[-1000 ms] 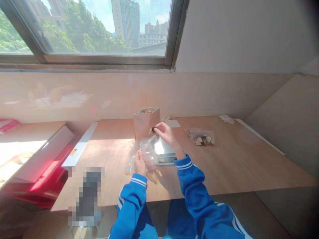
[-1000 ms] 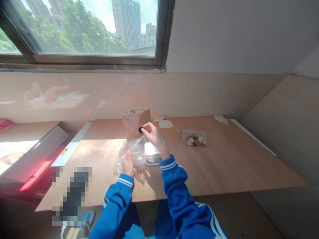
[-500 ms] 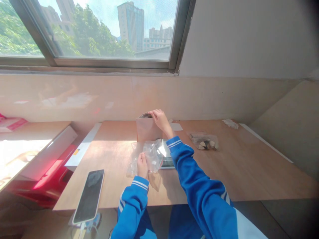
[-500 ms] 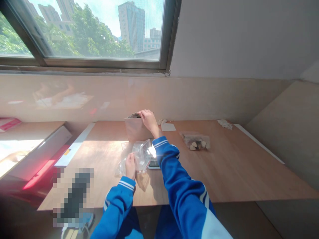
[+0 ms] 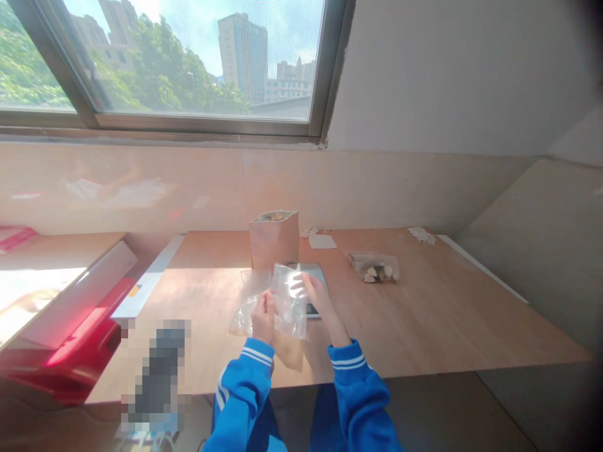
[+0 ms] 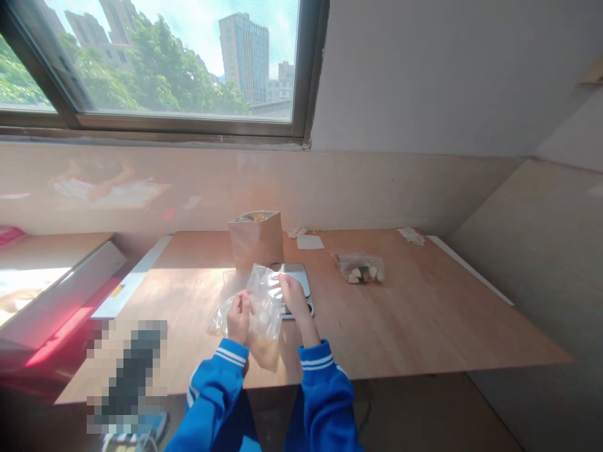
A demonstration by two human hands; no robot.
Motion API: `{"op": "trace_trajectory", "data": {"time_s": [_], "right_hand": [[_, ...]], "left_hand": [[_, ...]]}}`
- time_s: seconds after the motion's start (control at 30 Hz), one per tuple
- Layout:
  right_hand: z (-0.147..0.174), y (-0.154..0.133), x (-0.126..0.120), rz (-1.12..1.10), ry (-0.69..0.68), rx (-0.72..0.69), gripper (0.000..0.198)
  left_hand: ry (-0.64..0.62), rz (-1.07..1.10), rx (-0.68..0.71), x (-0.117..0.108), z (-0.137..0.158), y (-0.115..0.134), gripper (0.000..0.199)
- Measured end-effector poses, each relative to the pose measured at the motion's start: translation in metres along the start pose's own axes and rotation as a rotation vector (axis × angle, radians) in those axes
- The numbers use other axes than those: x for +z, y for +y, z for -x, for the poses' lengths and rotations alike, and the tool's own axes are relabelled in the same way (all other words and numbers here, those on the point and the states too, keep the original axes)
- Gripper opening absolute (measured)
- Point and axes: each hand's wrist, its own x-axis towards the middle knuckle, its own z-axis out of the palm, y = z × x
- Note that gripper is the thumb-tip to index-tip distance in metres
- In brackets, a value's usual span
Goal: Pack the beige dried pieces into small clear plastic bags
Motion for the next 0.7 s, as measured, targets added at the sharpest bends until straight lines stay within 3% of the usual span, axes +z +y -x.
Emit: {"op": "trace_trajectory", "data": {"time_s": [0.13, 0.27, 0.4, 0.53, 0.63, 0.7], "right_hand": [[0.008, -0.006, -0.004, -0.178, 0.085, 0.103, 0.053], [0.010, -0.005, 0.001, -0.257, 0.126, 0.119, 0.057], [0.009, 0.001, 0.002, -0.279, 0.155, 0.129, 0.062], [0.005, 0.021, -0.019, -0.259, 0.301, 0.165, 0.063], [0.004, 0.046, -0.044, -0.162, 0.406, 0.176, 0.063], [0.004, 0.066, -0.061, -0.028, 0.468, 0.156, 0.057]], "left_hand": [[-0.021, -0.103, 0.030, -0.013, 0.005, 0.009, 0.048], [-0.040, -0.128, 0.030, -0.023, 0.008, 0.017, 0.045], [0.047, -0.134, -0.009, -0.031, 0.004, 0.019, 0.039], [0.208, -0.133, -0.090, -0.043, -0.009, 0.014, 0.033], [0.258, -0.301, -0.147, -0.048, -0.019, 0.006, 0.031], [0.354, -0.460, -0.073, -0.047, -0.022, 0.003, 0.035]]}}
